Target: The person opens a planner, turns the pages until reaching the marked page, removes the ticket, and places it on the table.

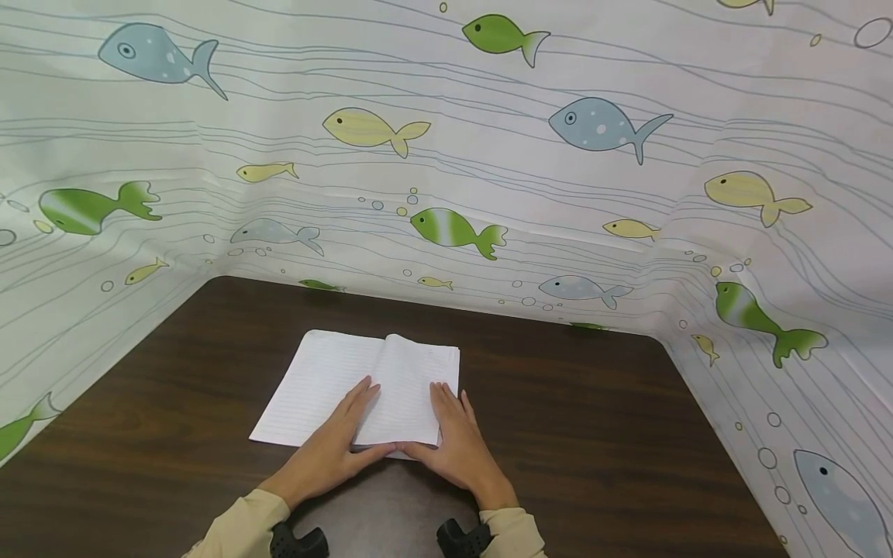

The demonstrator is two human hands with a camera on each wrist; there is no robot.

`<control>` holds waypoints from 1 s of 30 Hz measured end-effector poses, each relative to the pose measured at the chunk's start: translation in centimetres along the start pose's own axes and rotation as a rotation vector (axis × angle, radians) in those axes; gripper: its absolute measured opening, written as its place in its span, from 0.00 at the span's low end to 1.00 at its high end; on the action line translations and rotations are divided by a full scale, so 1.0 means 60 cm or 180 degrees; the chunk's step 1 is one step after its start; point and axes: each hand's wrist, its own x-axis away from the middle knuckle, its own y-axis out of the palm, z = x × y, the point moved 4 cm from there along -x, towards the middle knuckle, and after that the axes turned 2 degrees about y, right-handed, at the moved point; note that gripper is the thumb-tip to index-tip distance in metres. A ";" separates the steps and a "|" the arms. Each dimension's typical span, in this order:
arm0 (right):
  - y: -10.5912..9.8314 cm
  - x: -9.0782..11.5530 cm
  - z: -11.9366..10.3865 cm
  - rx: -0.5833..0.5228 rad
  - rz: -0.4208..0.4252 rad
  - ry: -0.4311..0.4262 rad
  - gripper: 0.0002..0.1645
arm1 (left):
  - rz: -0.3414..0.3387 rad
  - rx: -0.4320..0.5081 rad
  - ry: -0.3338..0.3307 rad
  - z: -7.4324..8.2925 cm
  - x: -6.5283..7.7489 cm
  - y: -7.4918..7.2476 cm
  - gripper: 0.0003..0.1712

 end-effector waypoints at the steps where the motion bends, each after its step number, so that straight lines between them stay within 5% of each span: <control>1: 0.000 0.000 0.000 -0.0001 0.0006 -0.0002 0.61 | 0.0021 0.0007 0.0005 0.000 0.000 0.000 0.56; 17: 0.001 -0.001 0.004 -0.0137 -0.0005 -0.0061 0.55 | 0.0069 0.0002 0.0090 0.000 0.001 0.001 0.49; 24: 0.000 -0.003 0.005 -0.0238 0.0258 -0.0135 0.58 | 0.0114 0.0032 0.0176 0.002 0.002 -0.002 0.46; 30: -0.003 -0.004 0.012 -0.0317 0.0601 0.0108 0.62 | 0.0360 -0.0008 0.0429 0.004 0.001 -0.007 0.48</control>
